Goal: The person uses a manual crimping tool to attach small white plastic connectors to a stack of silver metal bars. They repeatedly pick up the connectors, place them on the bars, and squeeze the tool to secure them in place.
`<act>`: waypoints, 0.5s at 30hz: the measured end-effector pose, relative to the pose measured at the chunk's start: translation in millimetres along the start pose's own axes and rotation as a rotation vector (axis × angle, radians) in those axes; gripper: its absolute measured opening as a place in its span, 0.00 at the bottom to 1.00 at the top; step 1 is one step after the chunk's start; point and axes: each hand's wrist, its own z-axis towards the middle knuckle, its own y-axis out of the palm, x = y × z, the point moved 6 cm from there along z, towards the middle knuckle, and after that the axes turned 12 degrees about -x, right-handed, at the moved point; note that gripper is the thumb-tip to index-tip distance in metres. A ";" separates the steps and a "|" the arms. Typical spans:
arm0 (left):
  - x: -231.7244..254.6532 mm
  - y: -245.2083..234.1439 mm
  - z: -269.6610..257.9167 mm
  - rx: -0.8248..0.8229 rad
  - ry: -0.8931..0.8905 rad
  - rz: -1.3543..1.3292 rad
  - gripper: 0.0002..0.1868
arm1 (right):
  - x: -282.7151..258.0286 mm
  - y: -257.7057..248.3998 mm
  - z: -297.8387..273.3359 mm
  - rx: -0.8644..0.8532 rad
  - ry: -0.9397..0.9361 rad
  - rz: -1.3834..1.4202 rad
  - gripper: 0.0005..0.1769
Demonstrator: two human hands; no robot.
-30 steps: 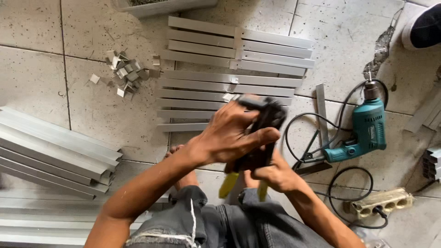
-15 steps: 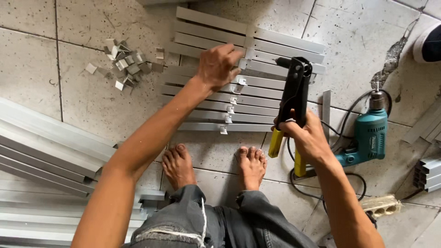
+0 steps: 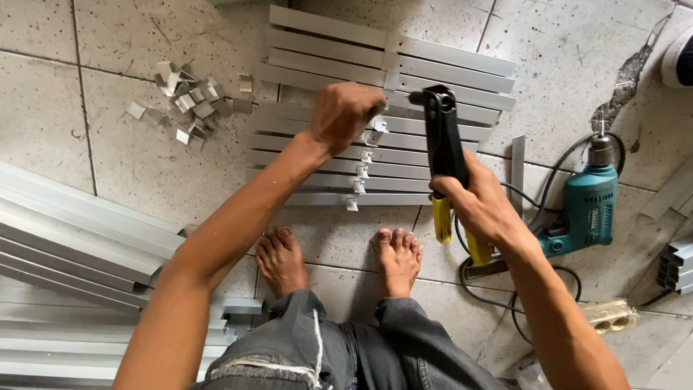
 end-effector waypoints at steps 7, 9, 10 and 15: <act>25.6 -29.5 8.3 0.013 0.006 0.145 0.08 | -16.9 11.4 12.6 -0.059 0.047 -0.096 0.19; 18.8 -22.0 5.7 0.017 -0.030 0.192 0.12 | -15.1 11.9 15.0 -0.064 0.055 -0.134 0.18; 18.2 -21.8 4.8 0.017 -0.034 0.193 0.12 | -12.1 12.9 16.7 -0.068 0.055 -0.135 0.18; 20.2 -25.5 8.2 -0.034 -0.035 0.232 0.17 | -3.4 14.8 24.5 -0.092 0.070 -0.106 0.19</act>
